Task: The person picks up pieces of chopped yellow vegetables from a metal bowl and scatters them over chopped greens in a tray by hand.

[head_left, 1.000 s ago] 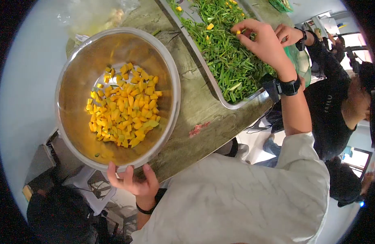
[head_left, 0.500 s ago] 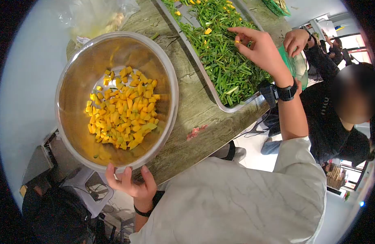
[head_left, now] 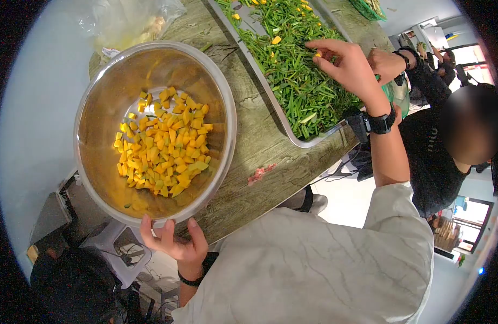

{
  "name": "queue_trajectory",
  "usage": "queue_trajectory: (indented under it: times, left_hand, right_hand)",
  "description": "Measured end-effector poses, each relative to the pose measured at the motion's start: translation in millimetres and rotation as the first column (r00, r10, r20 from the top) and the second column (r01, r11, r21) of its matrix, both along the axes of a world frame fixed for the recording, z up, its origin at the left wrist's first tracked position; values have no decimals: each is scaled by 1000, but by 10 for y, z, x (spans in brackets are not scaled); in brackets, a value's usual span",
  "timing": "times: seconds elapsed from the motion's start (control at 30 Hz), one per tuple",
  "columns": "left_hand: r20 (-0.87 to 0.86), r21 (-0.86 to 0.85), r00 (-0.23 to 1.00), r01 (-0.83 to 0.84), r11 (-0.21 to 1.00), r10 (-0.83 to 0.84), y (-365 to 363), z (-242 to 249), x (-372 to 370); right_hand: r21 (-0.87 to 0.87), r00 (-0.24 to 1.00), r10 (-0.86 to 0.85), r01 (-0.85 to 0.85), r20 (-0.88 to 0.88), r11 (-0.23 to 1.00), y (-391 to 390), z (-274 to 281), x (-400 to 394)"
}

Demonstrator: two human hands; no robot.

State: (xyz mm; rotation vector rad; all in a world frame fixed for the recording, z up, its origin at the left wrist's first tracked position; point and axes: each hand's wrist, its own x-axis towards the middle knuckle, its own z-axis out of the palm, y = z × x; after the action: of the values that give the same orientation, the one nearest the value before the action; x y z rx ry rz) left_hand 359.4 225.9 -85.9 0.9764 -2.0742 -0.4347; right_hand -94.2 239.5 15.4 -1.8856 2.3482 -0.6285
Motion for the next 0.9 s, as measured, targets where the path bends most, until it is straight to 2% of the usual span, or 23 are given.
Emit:
queue_trajectory:
  times: [0.1,0.4,0.5,0.6,0.7,0.73,0.8,0.83,0.9]
  left_hand:
    - [-28,-6,1000,5,1000,-5,-9,-22,-11]
    - [-25,-11,1000,5,1000,-6,-10,-24,3]
    - [-16,-7,1000,3,1000,-3,-7,-22,8]
    - [-41,1,999,2,1000,-2,0,-52,8]
    - [-15,-29,1000,-11,1000,10,4,-33,-4]
    - [7,-47,1000,-7,999,7,-1,-17,2]
    - [15,-48,1000,-12,999,12,-1,-5,-6]
    - [19,-48,1000,-14,999,15,-2,-7,-5]
    - [-22,-30,1000,-19,999,18,7,-70,-2]
  right_hand:
    - [63,999,-26,23,42,998,0,64,59]
    - [42,998,-3,1,56,999,13,-45,-3]
    - [150,994,-103,99,20,984,0,50,69]
    - [29,993,-83,81,89,996,-5,57,159]
    - [-196,980,108,-74,167,978,-114,255,608]
    - [-217,952,198,-148,234,965,-159,302,763]
    - [-265,906,411,-374,102,889,-295,479,1132]
    - [-298,843,477,-401,250,866,-338,497,1262]
    - [-319,867,473,-409,158,855,-451,513,1266]
